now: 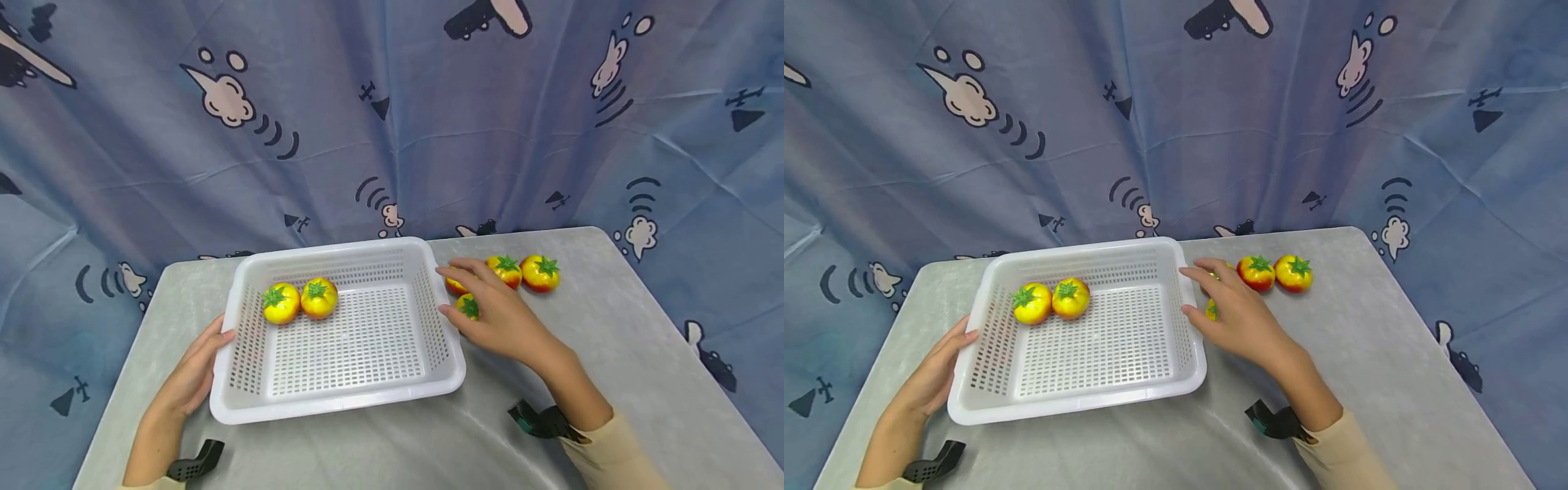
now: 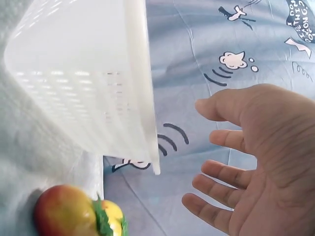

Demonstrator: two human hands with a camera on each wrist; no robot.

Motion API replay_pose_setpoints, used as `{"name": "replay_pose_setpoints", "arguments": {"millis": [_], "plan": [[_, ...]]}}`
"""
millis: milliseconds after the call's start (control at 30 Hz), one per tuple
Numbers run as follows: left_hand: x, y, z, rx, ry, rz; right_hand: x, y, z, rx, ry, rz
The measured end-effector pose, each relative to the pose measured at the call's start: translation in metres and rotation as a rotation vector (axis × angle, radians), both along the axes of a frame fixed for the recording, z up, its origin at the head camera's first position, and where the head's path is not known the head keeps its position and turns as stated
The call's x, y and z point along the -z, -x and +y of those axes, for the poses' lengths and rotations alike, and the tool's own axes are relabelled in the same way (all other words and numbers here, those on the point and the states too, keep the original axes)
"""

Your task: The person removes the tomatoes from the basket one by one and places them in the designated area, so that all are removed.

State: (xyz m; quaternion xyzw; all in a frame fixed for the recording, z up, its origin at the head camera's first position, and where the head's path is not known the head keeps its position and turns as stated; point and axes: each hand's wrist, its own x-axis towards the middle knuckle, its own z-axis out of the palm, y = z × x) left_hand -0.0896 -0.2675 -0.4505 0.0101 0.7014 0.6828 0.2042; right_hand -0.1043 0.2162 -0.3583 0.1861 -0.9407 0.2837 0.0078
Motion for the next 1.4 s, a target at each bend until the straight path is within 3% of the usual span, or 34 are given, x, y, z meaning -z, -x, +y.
{"name": "replay_pose_setpoints", "arguments": {"millis": [367,667,1400], "plan": [[0.001,-0.002,-0.001,-0.004,0.003,0.019,-0.012,0.007,-0.028,-0.068,-0.027,-0.002],[-0.002,0.001,0.000,0.002,0.008,0.009,-0.025,0.024,-0.055,-0.156,-0.054,0.005],[0.000,-0.003,0.002,-0.001,0.004,0.013,-0.018,0.053,-0.101,-0.315,-0.127,-0.089]]}}
